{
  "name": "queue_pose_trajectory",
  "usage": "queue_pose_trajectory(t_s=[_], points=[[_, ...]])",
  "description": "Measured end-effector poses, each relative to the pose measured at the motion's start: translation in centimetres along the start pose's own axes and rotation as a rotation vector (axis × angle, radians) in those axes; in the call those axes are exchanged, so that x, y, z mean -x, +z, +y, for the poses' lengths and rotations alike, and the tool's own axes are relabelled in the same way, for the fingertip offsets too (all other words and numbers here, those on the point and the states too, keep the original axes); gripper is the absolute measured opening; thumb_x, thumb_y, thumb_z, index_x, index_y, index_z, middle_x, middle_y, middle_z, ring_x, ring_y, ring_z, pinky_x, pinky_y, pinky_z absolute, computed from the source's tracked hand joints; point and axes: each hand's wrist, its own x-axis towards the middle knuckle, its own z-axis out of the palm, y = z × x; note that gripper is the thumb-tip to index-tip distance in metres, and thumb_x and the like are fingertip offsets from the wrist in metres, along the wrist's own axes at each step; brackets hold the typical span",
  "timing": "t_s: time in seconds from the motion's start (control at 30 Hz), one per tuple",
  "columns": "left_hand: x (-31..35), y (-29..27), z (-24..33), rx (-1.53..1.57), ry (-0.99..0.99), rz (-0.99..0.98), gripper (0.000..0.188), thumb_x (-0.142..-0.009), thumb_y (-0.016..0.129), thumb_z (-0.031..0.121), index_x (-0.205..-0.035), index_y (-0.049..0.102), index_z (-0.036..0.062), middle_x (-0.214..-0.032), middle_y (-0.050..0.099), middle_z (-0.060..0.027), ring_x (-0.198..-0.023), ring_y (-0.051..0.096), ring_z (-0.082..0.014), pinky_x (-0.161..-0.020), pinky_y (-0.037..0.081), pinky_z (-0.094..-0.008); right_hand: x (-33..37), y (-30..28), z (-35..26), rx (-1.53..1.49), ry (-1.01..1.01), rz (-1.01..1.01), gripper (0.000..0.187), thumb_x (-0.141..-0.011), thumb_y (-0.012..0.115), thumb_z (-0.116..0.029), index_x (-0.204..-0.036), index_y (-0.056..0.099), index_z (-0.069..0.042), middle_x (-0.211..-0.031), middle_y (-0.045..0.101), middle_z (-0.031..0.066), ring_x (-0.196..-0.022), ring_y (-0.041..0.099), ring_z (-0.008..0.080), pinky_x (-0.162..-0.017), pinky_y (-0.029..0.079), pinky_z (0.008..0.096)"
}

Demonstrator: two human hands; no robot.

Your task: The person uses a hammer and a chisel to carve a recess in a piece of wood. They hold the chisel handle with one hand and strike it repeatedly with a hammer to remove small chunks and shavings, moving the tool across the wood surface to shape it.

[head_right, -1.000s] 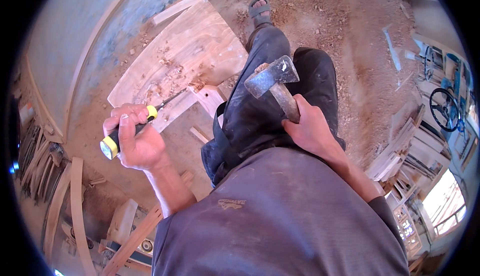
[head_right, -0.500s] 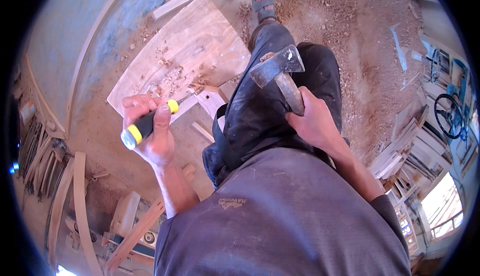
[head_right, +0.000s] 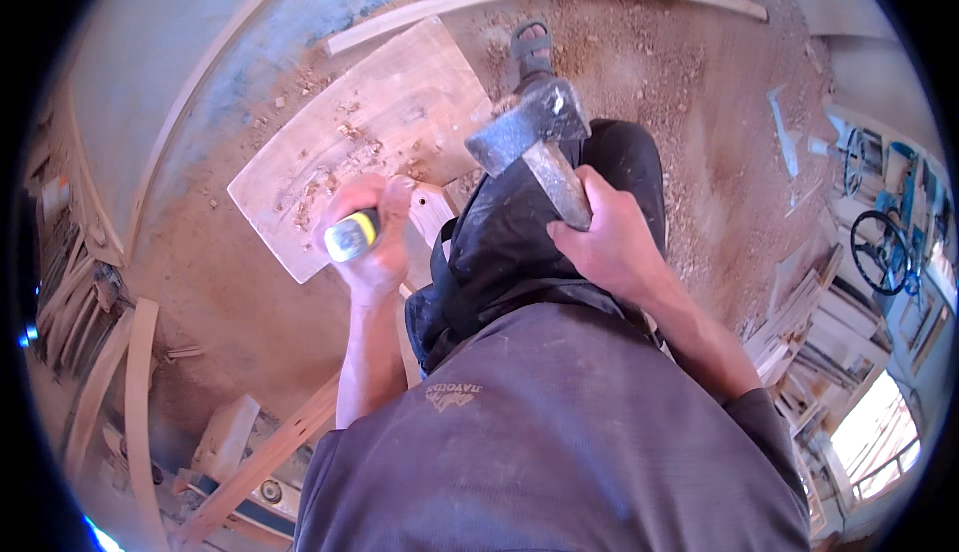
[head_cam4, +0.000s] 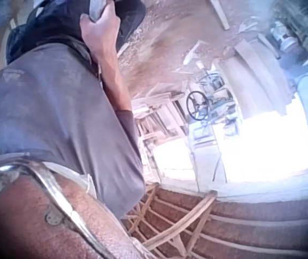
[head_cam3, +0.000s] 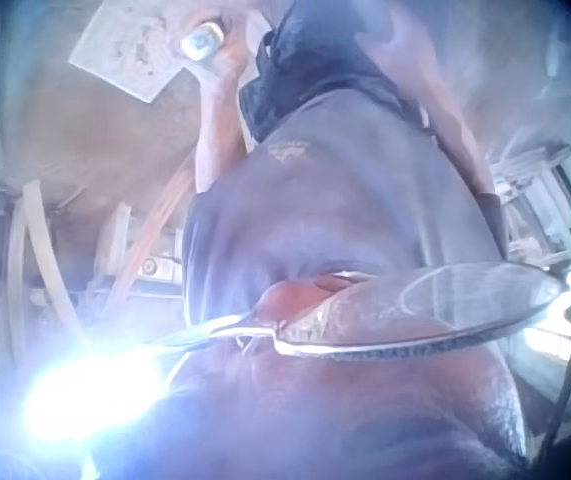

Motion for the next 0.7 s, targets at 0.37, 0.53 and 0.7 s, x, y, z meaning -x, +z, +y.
queue_pose_trajectory(t_s=[0.37, 0.53, 0.7], points=[[1.7, 1.0, 1.5, -0.025, -0.040, 0.040, 0.028, -0.083, 0.080, 0.001, -0.069, 0.056, 0.0039, -0.063, 0.056, -0.0061, -0.056, 0.050, -0.0152, -0.055, 0.043, -0.0303, 2.2, -3.7, -10.1, -0.238, -1.062, 0.216, 0.025, -0.090, 0.064, -0.001, -0.114, 0.056, -0.008, -0.080, 0.063, 0.0083, -0.062, 0.061, 0.0227, -0.058, 0.052, 0.0394], [1.6, -0.1, 1.2, 0.129, -0.106, -0.030, 0.028, -0.085, 0.082, 0.007, -0.070, 0.059, 0.0031, -0.066, 0.061, 0.0000, -0.063, 0.051, -0.0088, -0.058, 0.045, -0.0288, 2.2, -0.7, -8.9, 0.612, -0.634, 0.032, 0.032, -0.082, 0.069, -0.012, -0.108, 0.053, -0.002, -0.073, 0.067, 0.0207, -0.070, 0.069, 0.0427, -0.062, 0.054, 0.0511], [1.2, -1.0, 0.2, 0.109, -0.170, -0.226, 0.034, -0.086, 0.085, 0.012, -0.068, 0.057, 0.0034, -0.066, 0.053, 0.0034, -0.066, 0.047, -0.0057, -0.059, 0.044, -0.0268, 6.1, 0.2, -11.9, 0.222, -0.530, 0.288, 0.026, -0.088, 0.069, -0.013, -0.105, 0.054, 0.000, -0.083, 0.069, 0.0233, -0.076, 0.071, 0.0423, -0.066, 0.056, 0.0444]])
